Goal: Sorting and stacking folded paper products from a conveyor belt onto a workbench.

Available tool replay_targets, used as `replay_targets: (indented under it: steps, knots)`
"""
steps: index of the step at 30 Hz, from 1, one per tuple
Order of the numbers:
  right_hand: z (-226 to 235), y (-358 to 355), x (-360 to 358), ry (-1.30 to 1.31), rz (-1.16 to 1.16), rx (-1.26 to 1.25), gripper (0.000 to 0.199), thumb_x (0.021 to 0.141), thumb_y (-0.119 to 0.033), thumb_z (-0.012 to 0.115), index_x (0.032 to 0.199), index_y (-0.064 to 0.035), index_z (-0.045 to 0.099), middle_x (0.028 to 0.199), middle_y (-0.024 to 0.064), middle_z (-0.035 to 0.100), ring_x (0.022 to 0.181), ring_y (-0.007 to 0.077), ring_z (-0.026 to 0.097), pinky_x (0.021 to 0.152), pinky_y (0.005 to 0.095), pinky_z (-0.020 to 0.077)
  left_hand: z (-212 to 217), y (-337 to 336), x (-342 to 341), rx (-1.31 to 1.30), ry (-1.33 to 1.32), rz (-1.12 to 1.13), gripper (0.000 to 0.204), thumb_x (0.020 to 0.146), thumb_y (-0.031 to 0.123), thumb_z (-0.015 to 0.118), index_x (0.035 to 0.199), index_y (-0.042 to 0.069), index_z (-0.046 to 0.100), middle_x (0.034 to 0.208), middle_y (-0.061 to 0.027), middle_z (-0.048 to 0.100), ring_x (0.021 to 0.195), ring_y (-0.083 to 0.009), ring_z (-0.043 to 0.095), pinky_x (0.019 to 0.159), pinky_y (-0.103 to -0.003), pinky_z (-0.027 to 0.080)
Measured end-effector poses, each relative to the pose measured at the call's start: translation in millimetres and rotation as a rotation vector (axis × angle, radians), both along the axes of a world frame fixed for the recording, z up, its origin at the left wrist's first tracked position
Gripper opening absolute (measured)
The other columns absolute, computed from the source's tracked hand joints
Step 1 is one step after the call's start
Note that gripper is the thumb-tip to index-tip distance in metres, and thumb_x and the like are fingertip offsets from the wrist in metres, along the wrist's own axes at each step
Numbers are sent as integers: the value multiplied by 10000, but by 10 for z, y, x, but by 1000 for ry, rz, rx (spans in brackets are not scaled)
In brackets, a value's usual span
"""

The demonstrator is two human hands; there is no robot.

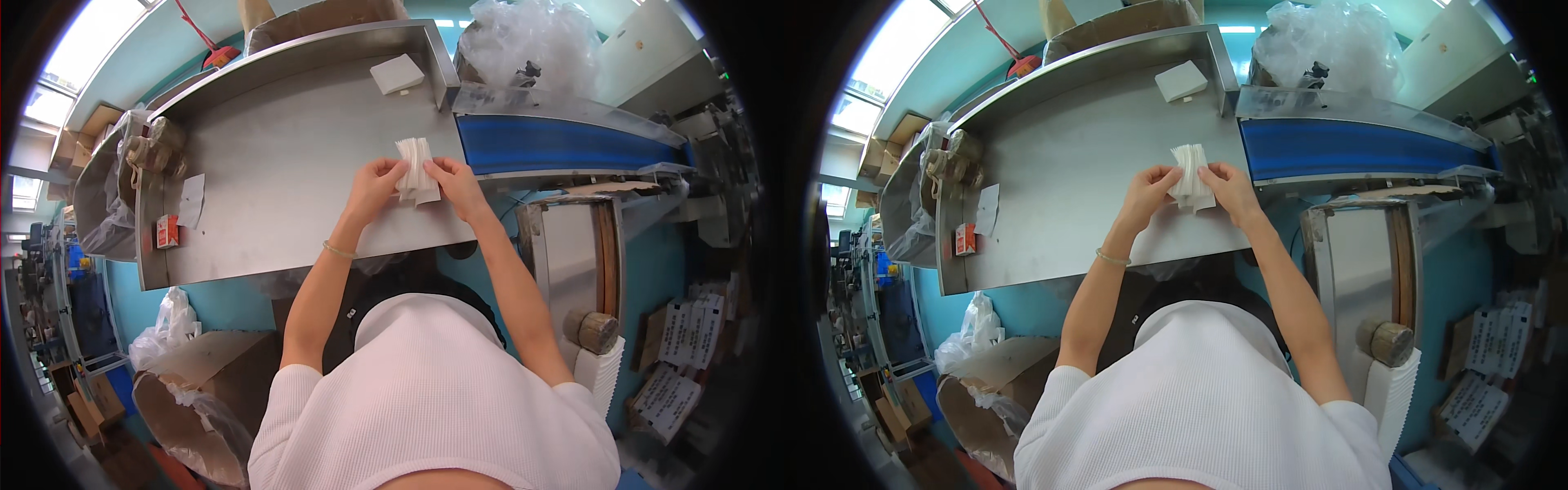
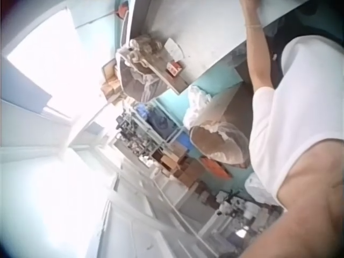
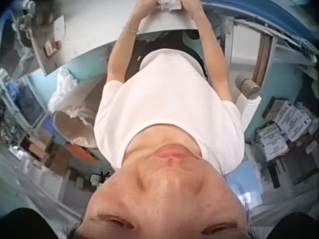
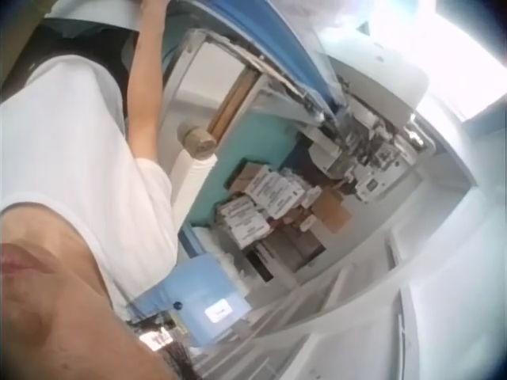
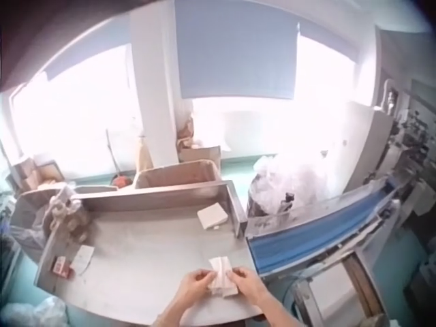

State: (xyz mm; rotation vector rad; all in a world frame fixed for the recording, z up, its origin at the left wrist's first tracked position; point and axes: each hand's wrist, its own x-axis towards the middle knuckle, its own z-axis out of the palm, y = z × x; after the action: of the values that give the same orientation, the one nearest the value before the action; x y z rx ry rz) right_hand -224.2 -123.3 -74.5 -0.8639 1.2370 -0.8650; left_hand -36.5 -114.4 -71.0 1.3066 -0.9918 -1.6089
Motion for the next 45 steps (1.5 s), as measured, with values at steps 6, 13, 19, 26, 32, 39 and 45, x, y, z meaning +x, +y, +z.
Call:
replay_targets:
  steps: [6, 13, 19, 26, 32, 39, 45]
  knots:
    - [-124, -81, -27, 55, 49, -54, 259, 958, -221, 673, 1094, -1, 679, 965, 35, 689, 852, 93, 619, 757, 240, 484, -87, -17, 26, 1, -94, 50, 345, 936, 278, 669, 1042, -48, 699, 905, -63, 691, 797, -122, 629, 711, -270, 517]
    - [-139, -113, 5, -58, 76, 77, 222, 960, -205, 661, 1066, -12, 692, 932, 19, 689, 833, 91, 609, 759, 240, 474, -9, 23, 95, 65, 0, 94, 318, 924, 249, 671, 1026, -51, 700, 865, -53, 679, 793, -138, 629, 706, -287, 514]
    - [216, -154, 164, 491, -70, -410, 240, 995, -228, 611, 1030, 4, 660, 865, 1, 667, 767, 77, 574, 682, 245, 454, 407, 92, 126, -265, -481, 600, 250, 966, 212, 609, 1002, -27, 673, 968, -117, 727, 794, -173, 653, 726, -307, 519]
    - [733, -202, 605, -58, -70, -294, 416, 946, -290, 674, 1194, 29, 575, 1066, 85, 665, 924, 122, 619, 786, 281, 508, 582, 97, -169, -946, -906, 267, 229, 869, 66, 663, 1097, 42, 664, 1214, -123, 675, 1224, -297, 593, 1061, -423, 356]
    - [-138, -543, 495, -159, -110, 17, 411, 893, -119, 654, 1275, 12, 575, 1161, 89, 654, 1051, 210, 647, 887, 334, 524, -347, 133, 176, -427, -696, 474, 385, 849, 227, 732, 1185, 82, 611, 1241, -114, 582, 1168, -330, 514, 974, -501, 358]
    - [-399, -2008, 487, -400, -408, 122, 416, 955, -270, 631, 1282, -32, 537, 1123, 93, 630, 942, 219, 635, 773, 348, 533, -445, -103, 8, -185, -1089, 277, 504, 738, 265, 836, 1104, 27, 584, 1169, -162, 532, 1113, -359, 484, 936, -488, 399]
    - [-955, -1442, 879, 178, -218, -394, 370, 964, -155, 611, 1271, 22, 503, 1065, 104, 633, 923, 154, 622, 802, 282, 509, -248, 737, 533, -76, -592, 512, 383, 797, 110, 747, 1104, 15, 538, 984, -196, 654, 921, -358, 650, 814, -448, 521]
